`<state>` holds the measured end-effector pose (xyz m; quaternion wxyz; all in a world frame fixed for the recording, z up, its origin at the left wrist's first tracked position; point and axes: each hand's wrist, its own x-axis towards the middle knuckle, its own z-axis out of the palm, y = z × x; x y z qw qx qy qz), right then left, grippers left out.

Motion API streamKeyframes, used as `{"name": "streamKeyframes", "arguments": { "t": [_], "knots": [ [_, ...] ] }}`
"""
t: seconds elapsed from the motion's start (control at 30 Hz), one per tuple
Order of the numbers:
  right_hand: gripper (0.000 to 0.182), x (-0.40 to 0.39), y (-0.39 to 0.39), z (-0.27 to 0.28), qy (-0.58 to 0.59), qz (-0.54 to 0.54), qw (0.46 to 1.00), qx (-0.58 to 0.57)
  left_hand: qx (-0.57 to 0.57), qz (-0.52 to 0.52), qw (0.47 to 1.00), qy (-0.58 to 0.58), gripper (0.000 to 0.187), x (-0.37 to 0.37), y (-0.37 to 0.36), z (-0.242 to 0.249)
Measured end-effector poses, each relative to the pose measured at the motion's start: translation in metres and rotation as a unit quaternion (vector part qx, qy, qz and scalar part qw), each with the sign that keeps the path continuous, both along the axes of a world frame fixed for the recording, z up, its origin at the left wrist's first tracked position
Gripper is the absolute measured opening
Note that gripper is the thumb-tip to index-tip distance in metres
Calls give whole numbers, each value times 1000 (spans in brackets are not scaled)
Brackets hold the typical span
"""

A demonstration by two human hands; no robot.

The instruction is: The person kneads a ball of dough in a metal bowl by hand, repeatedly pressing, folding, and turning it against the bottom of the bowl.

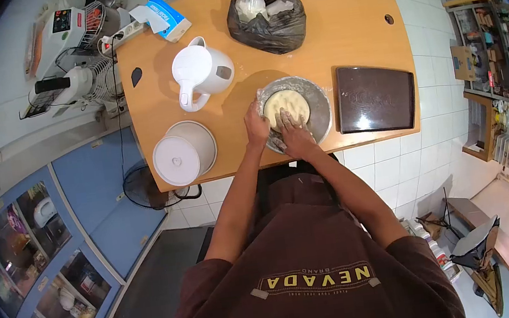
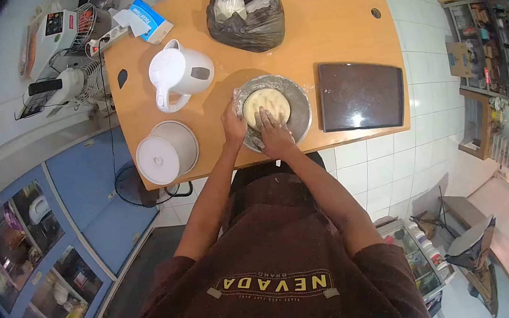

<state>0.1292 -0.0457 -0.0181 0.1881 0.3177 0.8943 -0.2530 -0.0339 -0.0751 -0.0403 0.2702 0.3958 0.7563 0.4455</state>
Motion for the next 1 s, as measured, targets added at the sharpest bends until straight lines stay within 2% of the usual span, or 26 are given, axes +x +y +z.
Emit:
{"name": "streamKeyframes", "arguments": {
  "t": [0.03, 0.13, 0.23, 0.27, 0.37, 0.47, 0.57, 0.67, 0.77, 0.83, 0.87, 0.93, 1.0],
  "knots": [
    [93, -4, -1, 2, -17, -2, 1000, 2, -16, -5, 1000, 4, 69, 0, -2, -3],
    [92, -17, -2, 2, -82, -20, 996, -2, 33, -10, 997, 73, 70, 0, -3, -6],
    [95, -26, -1, -6, -125, -35, 991, -23, 28, -17, 999, 16, 69, -1, -1, 4],
    [87, -26, -4, -11, -95, -44, 994, 17, 29, -24, 999, 20, 68, -3, 0, 3],
    [75, -30, 26, -10, -84, 9, 995, -46, 41, -43, 998, 28, 67, -8, 0, -11],
    [63, -28, 76, 27, -111, -70, 959, -250, 49, -56, 997, 36, 65, -11, 0, -10],
    [60, -14, 70, 49, -2, -74, 985, -158, 31, -50, 998, 30, 64, -8, 0, -10],
    [65, -6, 50, 27, 47, 52, 998, 1, 18, -61, 998, -12, 61, -11, 3, -6],
    [77, -20, 35, 23, 13, 64, 996, 55, 20, -68, 997, 19, 59, -12, 2, -13],
    [89, -27, 31, 14, -22, 40, 999, 22, 27, -61, 996, 54, 58, -12, 1, -20],
    [96, -29, 32, 11, -40, 29, 999, 9, 27, -63, 997, 34, 58, -12, 1, -22],
    [96, -29, 33, 10, -67, 41, 997, 15, 29, -69, 997, -4, 58, -13, 4, -14],
    [96, -34, 36, 10, -70, 33, 997, 4, 31, -64, 997, 19, 58, -14, 4, -12]
  ]
}}
